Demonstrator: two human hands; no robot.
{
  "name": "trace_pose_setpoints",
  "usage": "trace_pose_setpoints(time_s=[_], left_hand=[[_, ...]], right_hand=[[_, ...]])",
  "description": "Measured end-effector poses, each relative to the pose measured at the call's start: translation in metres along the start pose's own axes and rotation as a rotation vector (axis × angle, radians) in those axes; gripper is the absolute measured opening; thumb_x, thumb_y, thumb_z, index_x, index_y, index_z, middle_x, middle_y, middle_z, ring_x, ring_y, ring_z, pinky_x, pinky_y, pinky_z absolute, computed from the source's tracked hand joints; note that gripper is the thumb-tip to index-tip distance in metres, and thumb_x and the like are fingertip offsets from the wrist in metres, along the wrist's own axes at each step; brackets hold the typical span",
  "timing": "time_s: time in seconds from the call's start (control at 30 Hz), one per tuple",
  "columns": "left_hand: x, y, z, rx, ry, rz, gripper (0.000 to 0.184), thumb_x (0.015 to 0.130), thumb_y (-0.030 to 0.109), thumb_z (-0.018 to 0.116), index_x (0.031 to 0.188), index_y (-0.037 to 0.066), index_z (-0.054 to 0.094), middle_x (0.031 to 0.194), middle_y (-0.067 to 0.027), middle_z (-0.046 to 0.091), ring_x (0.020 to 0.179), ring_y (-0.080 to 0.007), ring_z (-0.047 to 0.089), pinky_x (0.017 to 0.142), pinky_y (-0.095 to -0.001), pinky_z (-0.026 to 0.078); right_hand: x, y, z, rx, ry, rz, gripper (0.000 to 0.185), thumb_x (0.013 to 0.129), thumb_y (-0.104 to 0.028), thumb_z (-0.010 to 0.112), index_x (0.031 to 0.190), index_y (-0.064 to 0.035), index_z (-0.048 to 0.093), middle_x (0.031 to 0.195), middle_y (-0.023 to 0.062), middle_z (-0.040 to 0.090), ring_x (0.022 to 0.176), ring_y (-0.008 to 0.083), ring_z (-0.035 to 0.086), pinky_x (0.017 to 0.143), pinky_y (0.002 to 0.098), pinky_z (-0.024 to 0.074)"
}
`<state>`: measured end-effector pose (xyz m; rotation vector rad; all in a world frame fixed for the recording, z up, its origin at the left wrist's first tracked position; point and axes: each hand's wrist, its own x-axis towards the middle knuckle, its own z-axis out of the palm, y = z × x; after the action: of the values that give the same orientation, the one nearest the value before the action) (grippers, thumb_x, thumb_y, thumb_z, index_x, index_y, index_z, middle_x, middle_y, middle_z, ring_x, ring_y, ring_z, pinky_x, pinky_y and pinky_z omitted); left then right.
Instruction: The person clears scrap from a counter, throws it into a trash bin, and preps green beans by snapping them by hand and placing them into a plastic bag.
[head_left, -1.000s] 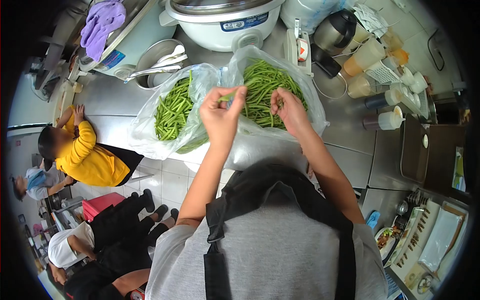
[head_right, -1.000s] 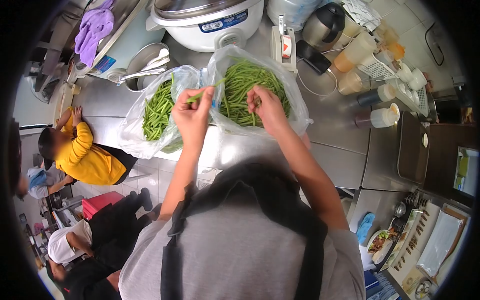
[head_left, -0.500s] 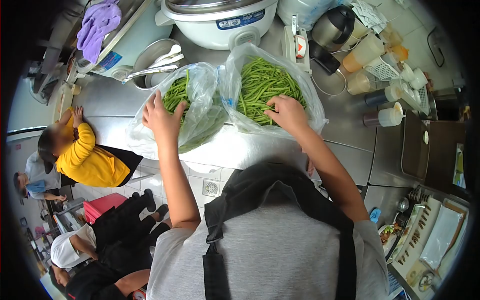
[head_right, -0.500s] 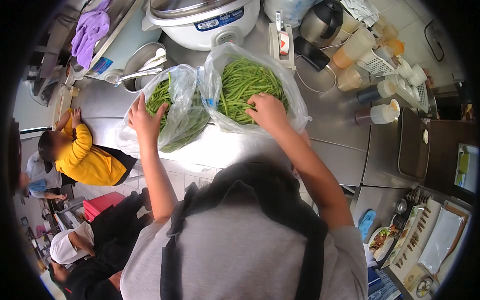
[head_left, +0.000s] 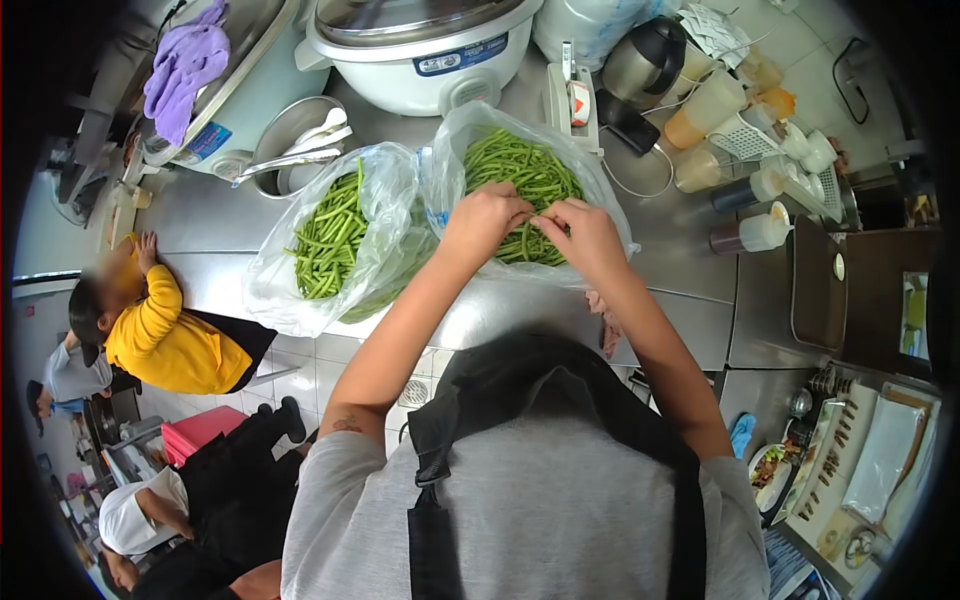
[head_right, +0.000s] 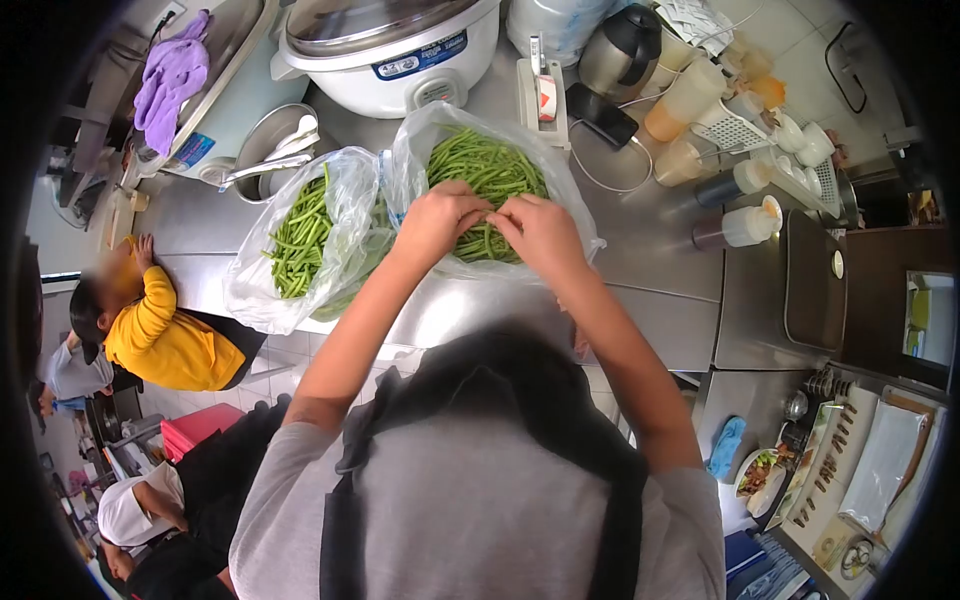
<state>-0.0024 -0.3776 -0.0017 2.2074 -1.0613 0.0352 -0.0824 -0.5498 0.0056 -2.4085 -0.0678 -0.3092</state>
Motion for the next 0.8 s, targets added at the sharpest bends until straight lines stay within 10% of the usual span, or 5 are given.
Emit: trace_pose_setpoints(time_s=[0.33, 0.8], left_hand=[[0.008, 0.008, -0.015, -0.912, -0.029, -0.514, 0.017, 0.084, 0.014, 0.072, 0.092, -0.001, 0.072, 0.080, -0.0043, 0.068, 0.061, -0.0074, 0.058, 0.056, -0.0222, 0.052], [0.001, -0.003, -0.008, -1.174, 0.179, -0.627, 0.026, 0.091, 0.018, 0.064, 0.105, -0.004, 0.067, 0.083, -0.0039, 0.068, 0.065, -0.0059, 0.058, 0.061, -0.0206, 0.056]], right_hand=[[0.022, -0.006, 0.017, 1.548, 0.375, 0.542, 0.015, 0.095, -0.019, 0.057, 0.094, -0.0042, 0.059, 0.074, -0.0025, 0.049, 0.055, 0.0039, 0.037, 0.048, 0.0210, 0.0316], [-0.005, -0.011, 0.024, 0.823, -0.349, 0.481, 0.027, 0.098, -0.026, 0.050, 0.086, -0.0046, 0.062, 0.063, -0.0034, 0.047, 0.056, 0.0055, 0.041, 0.053, 0.0216, 0.0363]])
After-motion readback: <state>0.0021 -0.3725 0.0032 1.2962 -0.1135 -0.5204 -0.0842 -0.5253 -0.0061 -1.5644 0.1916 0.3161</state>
